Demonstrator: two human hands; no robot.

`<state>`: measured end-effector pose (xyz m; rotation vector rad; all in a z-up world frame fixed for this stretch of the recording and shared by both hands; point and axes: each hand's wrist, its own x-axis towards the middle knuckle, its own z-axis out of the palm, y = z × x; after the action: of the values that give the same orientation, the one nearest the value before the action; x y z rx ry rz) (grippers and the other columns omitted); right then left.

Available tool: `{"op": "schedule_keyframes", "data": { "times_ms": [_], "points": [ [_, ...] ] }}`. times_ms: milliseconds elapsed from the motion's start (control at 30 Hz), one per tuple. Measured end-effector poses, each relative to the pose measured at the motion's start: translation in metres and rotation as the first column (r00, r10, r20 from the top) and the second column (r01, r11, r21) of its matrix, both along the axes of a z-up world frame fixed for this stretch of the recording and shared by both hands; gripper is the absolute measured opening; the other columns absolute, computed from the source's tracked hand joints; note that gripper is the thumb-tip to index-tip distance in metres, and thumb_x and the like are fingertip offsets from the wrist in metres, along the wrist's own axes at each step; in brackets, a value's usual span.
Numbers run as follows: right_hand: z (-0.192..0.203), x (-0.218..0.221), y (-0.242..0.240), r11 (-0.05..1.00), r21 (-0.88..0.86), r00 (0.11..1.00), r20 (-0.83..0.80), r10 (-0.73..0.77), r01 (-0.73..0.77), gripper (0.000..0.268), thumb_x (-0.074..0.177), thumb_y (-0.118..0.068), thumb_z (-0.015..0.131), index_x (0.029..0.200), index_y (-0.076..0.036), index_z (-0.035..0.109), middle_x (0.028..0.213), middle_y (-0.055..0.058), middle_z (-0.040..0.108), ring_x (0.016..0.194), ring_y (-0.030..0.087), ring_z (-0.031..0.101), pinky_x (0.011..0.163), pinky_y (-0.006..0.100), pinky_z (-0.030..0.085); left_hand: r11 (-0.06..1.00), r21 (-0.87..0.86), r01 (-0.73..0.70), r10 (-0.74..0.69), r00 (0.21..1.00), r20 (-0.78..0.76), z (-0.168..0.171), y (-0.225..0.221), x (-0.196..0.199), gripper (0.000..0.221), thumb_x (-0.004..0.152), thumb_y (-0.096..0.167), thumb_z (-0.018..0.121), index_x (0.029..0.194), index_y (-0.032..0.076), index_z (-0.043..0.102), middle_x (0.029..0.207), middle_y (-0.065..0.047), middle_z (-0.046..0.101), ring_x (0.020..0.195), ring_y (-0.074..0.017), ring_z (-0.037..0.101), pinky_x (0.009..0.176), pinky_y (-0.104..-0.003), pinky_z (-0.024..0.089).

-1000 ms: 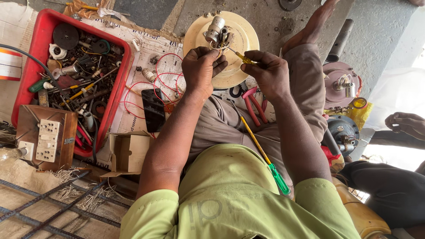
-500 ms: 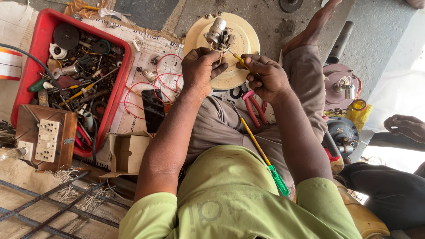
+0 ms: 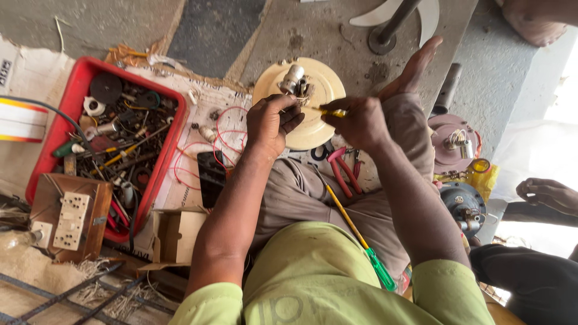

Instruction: The person sits on the floor and uses a screwdriver and pliers to adjust and strip wires on a small cylindrical electrical component mounted on a circular base. They repeatedly twist the screwdriver, cut wire ends, and reposition the component while working.

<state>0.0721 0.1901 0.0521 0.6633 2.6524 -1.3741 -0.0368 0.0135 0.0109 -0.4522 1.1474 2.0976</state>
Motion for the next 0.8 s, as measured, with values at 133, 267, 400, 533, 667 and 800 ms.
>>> {"op": "schedule_keyframes", "data": {
  "times_ms": [133, 267, 400, 533, 667, 800],
  "points": [
    [-0.004, 0.008, 0.001, 0.988, -0.150, 0.997, -0.071, 0.028, -0.039, 0.024, 0.087, -0.017, 0.082, 0.111, -0.013, 0.081, 0.087, 0.003, 0.080, 0.065, 0.004, 0.070, 0.058, 0.023, 0.057, 0.996, 0.079, 0.050, -0.043, 0.995, -0.093, 0.007, -0.006, -0.003, 0.015, 0.088, 0.001, 0.074, 0.094, 0.006, 0.062, 0.087, -0.007, 0.070, 0.079, -0.0188, 0.070, 0.076, -0.036, 0.064],
    [-0.002, 0.026, 0.025, 0.961, -0.164, 0.974, -0.066, 0.216, -0.224, 0.022, 0.086, -0.016, 0.082, 0.108, -0.011, 0.082, 0.089, 0.004, 0.080, 0.069, 0.004, 0.069, 0.062, 0.023, 0.056, 0.984, 0.119, 0.131, -0.090, 0.950, -0.300, 0.010, -0.030, 0.002, 0.022, 0.087, -0.009, 0.070, 0.103, 0.004, 0.064, 0.101, -0.011, 0.074, 0.091, -0.0210, 0.073, 0.084, -0.035, 0.062],
    [-0.007, 0.045, 0.039, 0.934, -0.343, 0.992, 0.034, 0.119, -0.100, 0.033, 0.086, -0.014, 0.078, 0.118, -0.006, 0.079, 0.090, 0.005, 0.080, 0.066, 0.011, 0.067, 0.057, 0.029, 0.052, 0.985, 0.112, 0.131, -0.087, 0.939, -0.331, 0.007, -0.048, 0.000, 0.020, 0.094, -0.006, 0.062, 0.113, 0.000, 0.065, 0.108, -0.013, 0.076, 0.097, -0.0222, 0.076, 0.090, -0.038, 0.066],
    [-0.033, 0.044, 0.017, 0.589, -0.796, 0.914, -0.125, -0.386, 0.140, 0.042, 0.097, -0.023, 0.073, 0.134, -0.006, 0.065, 0.097, 0.004, 0.073, 0.076, 0.011, 0.065, 0.070, 0.028, 0.056, 0.994, 0.006, 0.105, -0.091, 0.895, -0.436, -0.002, -0.051, 0.000, 0.021, 0.101, -0.001, 0.064, 0.122, 0.000, 0.067, 0.108, -0.012, 0.074, 0.094, -0.0181, 0.074, 0.085, -0.036, 0.066],
    [-0.042, 0.026, -0.017, 0.863, -0.458, 0.961, -0.066, -0.269, 0.211, 0.035, 0.094, -0.018, 0.079, 0.117, 0.003, 0.064, 0.098, 0.006, 0.071, 0.084, 0.015, 0.067, 0.081, 0.031, 0.060, 0.997, 0.052, 0.052, -0.024, 0.900, -0.436, -0.008, -0.044, 0.004, 0.020, 0.098, -0.001, 0.069, 0.116, 0.005, 0.064, 0.100, -0.013, 0.076, 0.087, -0.0174, 0.075, 0.079, -0.033, 0.066],
    [-0.035, -0.010, -0.054, 0.923, -0.268, 0.954, -0.036, -0.296, 0.276, 0.026, 0.088, -0.023, 0.082, 0.106, -0.005, 0.077, 0.095, 0.003, 0.079, 0.083, 0.010, 0.073, 0.082, 0.027, 0.059, 0.998, 0.025, 0.061, -0.038, 0.846, -0.532, -0.009, -0.037, 0.013, 0.012, 0.098, -0.003, 0.076, 0.109, 0.000, 0.071, 0.099, -0.013, 0.076, 0.088, -0.0181, 0.075, 0.079, -0.034, 0.065]
  ]
}}
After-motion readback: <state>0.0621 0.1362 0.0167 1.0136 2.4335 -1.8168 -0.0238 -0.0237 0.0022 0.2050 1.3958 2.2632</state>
